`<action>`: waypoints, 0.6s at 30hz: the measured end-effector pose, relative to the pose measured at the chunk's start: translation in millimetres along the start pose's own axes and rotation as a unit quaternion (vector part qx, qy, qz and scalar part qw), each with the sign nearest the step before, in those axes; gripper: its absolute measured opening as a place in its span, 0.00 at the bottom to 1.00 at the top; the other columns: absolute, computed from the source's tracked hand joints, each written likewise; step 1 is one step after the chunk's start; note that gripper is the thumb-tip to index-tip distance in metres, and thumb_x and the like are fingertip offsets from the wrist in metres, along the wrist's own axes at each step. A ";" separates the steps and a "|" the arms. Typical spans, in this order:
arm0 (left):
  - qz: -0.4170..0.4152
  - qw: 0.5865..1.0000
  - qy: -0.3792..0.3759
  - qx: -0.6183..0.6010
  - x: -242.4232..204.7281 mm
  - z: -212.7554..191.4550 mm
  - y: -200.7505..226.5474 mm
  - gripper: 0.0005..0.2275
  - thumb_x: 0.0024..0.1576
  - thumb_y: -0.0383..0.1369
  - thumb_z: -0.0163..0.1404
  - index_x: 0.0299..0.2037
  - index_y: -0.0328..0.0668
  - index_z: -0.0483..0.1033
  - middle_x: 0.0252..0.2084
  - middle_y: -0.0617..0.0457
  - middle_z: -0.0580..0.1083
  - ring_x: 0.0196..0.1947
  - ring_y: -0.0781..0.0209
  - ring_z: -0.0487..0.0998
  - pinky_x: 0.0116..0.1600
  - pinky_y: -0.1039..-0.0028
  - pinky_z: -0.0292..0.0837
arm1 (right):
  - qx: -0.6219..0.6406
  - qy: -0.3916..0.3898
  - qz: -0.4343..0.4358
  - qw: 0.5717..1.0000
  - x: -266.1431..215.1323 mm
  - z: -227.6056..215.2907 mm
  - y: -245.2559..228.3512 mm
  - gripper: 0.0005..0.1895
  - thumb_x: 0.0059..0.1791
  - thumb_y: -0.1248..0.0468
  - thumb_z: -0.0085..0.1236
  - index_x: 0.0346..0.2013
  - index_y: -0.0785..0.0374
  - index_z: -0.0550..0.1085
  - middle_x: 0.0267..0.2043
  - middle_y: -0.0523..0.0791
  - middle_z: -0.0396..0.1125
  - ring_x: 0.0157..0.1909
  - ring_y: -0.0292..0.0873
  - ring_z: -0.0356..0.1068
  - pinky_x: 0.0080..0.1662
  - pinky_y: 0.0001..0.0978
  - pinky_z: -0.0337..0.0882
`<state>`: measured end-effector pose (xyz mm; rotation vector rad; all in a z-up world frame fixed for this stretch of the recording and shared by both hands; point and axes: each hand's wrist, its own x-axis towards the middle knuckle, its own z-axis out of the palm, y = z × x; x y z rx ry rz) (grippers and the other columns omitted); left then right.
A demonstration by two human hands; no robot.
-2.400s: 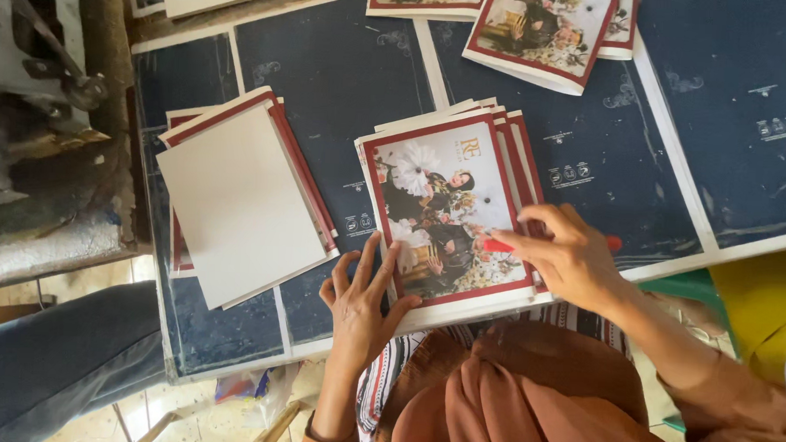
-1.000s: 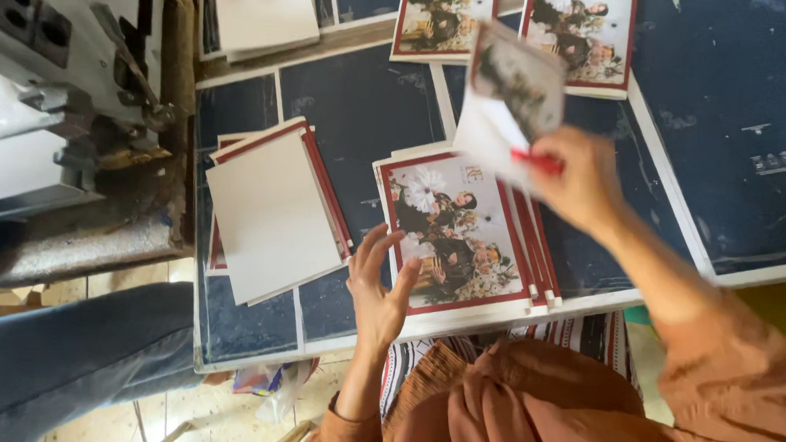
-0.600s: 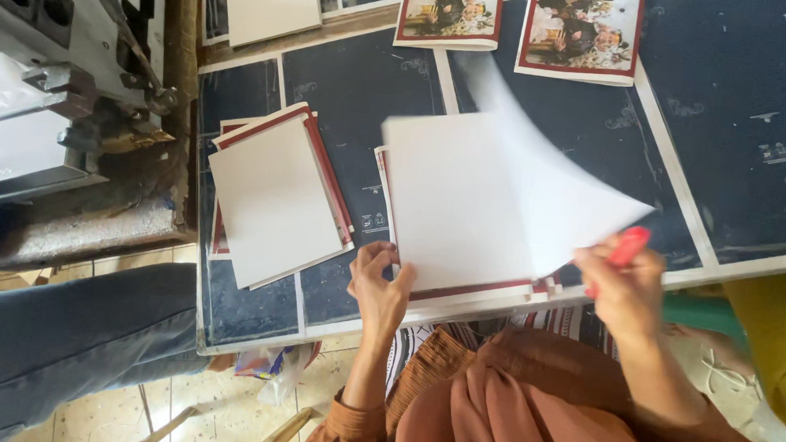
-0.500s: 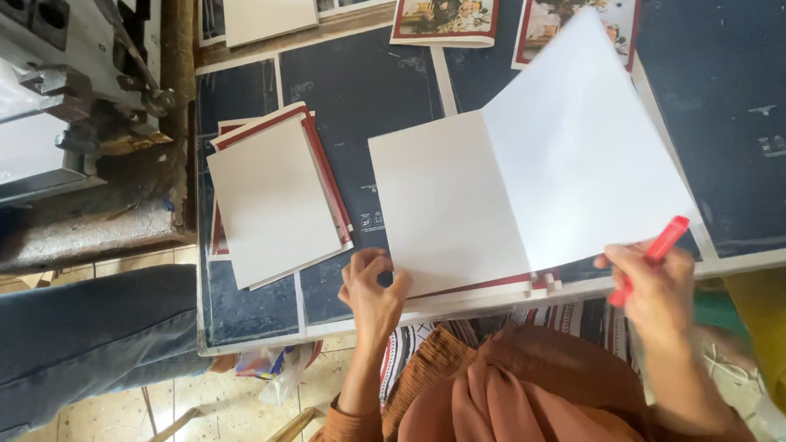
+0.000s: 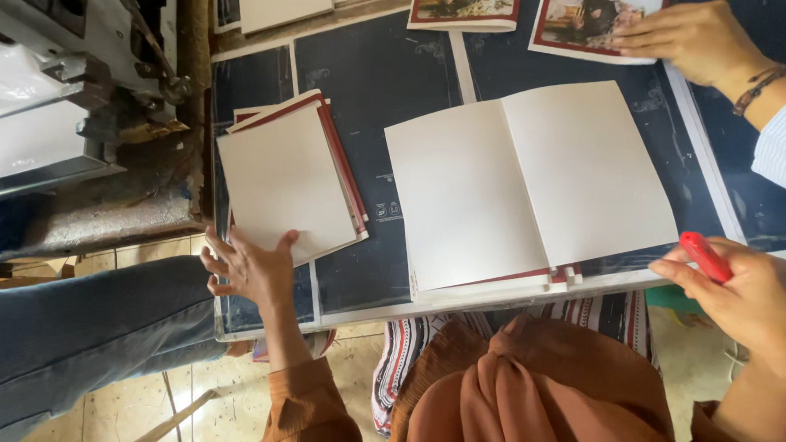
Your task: The person inserts a stack of white pages into a book cover featuring a printed image, then closes the book and places it on a pile. This process is repeated multiple times with identical book covers and page stacks on a blue table.
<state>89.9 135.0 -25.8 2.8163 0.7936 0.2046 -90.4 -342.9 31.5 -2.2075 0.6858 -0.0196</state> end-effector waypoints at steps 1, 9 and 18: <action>0.016 0.995 0.102 0.010 -1.6 0.2 2.4 0.31 0.38 0.50 0.60 0.49 0.43 0.68 0.62 0.49 0.56 0.60 0.46 0.50 0.53 0.52 0.44 | -0.045 0.013 -0.075 0.996 -1.8 2.0 -8.0 0.08 0.43 0.61 0.63 0.28 0.64 0.77 0.29 0.42 0.70 0.30 0.37 0.66 0.40 0.24 0.63; 0.243 0.760 0.083 -0.597 -87.3 -68.9 41.0 0.10 0.59 0.18 0.44 0.47 0.40 0.60 0.38 0.54 0.64 0.36 0.68 0.66 0.38 0.86 0.69 | 0.034 -0.007 -0.360 0.932 8.2 55.8 -68.6 0.10 0.44 0.68 0.57 0.38 0.68 0.72 0.37 0.49 0.71 0.36 0.40 0.72 0.45 0.24 0.73; 0.233 0.704 -0.106 -0.662 -137.1 -37.2 87.2 0.18 0.53 0.18 0.46 0.54 0.32 0.61 0.55 0.42 0.63 0.44 0.41 0.75 0.45 0.60 0.75 | 0.193 0.023 -0.253 0.948 20.0 121.9 -46.9 0.09 0.42 0.68 0.63 0.36 0.66 0.77 0.14 0.43 0.62 0.17 0.38 0.61 0.26 0.26 0.65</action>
